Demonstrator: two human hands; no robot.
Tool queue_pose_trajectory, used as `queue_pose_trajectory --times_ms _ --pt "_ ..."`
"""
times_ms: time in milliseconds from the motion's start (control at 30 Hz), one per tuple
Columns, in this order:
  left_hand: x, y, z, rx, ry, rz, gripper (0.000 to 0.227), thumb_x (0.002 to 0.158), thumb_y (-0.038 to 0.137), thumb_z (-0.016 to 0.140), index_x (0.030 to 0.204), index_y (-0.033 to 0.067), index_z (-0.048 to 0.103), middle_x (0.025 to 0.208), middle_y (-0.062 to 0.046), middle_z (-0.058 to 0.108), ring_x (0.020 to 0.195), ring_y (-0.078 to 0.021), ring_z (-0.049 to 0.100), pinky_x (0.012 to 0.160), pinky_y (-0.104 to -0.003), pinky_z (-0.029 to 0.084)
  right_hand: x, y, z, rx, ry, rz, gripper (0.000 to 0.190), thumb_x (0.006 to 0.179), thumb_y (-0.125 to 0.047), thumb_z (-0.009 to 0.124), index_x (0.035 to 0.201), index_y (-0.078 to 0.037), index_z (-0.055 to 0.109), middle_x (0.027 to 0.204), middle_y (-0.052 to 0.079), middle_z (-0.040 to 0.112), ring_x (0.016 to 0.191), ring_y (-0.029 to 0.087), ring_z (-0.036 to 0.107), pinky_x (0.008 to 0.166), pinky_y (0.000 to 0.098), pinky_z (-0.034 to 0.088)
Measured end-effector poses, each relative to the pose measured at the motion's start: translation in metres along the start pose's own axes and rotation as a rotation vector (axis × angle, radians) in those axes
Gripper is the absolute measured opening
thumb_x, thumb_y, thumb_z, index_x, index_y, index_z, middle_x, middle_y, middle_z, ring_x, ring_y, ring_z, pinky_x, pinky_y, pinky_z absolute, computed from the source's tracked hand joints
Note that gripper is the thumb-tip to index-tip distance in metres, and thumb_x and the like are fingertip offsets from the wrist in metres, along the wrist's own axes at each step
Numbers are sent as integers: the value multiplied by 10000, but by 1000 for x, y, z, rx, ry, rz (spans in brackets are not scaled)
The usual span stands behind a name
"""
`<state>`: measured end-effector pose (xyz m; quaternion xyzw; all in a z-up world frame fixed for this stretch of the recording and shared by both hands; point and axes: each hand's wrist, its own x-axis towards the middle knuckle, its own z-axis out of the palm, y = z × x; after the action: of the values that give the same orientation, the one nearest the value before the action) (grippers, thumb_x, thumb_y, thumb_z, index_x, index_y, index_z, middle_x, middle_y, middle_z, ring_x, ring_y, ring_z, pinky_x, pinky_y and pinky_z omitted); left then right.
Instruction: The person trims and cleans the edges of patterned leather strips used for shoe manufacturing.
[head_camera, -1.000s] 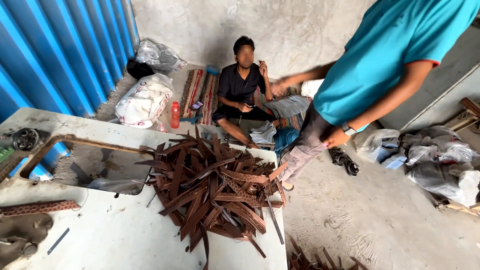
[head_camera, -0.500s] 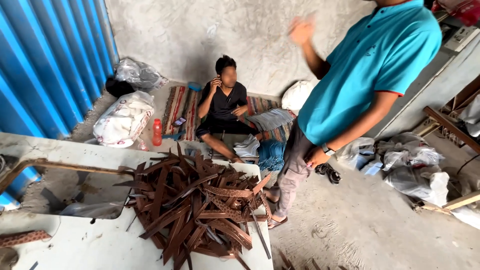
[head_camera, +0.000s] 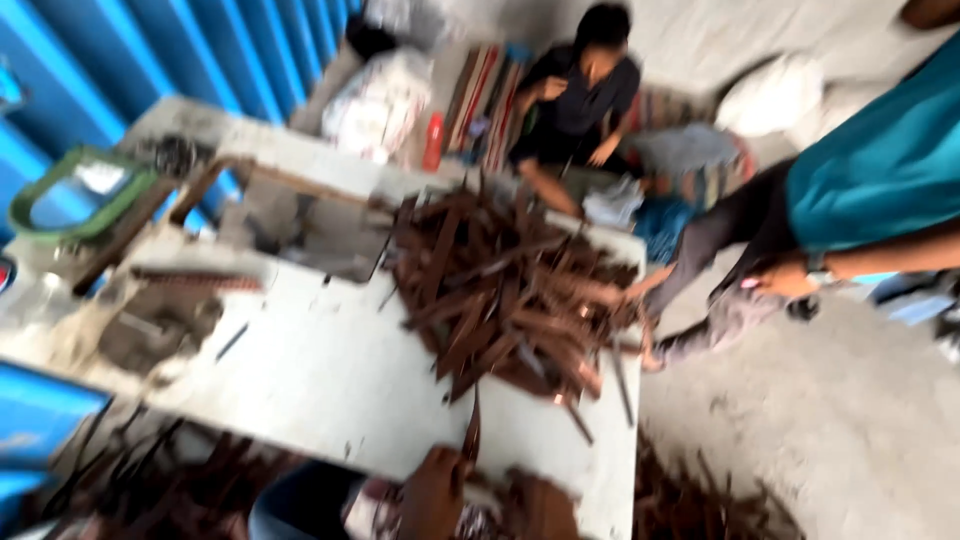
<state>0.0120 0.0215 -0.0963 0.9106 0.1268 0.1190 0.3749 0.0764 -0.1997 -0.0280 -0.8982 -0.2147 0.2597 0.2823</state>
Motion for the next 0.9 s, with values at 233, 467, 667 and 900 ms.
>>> queue_pose_trajectory --times_ms 233,467,667,900 --pt "17 75 -63 -28 -130 -241 168 988 222 621 980 57 644 1064 -107 645 855 -387 684 746 -509 553 16 -71 -45 -31 168 -300 239 866 -236 725 978 -26 709 809 199 733 717 423 700 612 501 534" --pt "15 75 -60 -32 -120 -217 158 1000 204 611 977 48 622 1065 -94 636 839 -352 699 730 -490 559 26 -68 -44 -204 40 -350 253 966 -285 683 908 -39 687 676 139 701 505 279 659 468 422 509" --pt "13 75 -58 -22 -126 -188 129 988 169 624 984 41 615 1068 -109 622 862 -369 682 763 -497 551 29 -79 -47 -285 -44 -291 252 991 -287 631 947 -41 665 704 128 703 509 269 667 473 421 515" --pt "13 77 -57 41 -151 -113 138 926 120 640 1014 22 597 1089 -138 601 860 -372 673 740 -482 559 31 -87 -50 -406 -49 -320 279 987 -287 621 912 -19 639 723 169 685 580 354 672 539 477 521"
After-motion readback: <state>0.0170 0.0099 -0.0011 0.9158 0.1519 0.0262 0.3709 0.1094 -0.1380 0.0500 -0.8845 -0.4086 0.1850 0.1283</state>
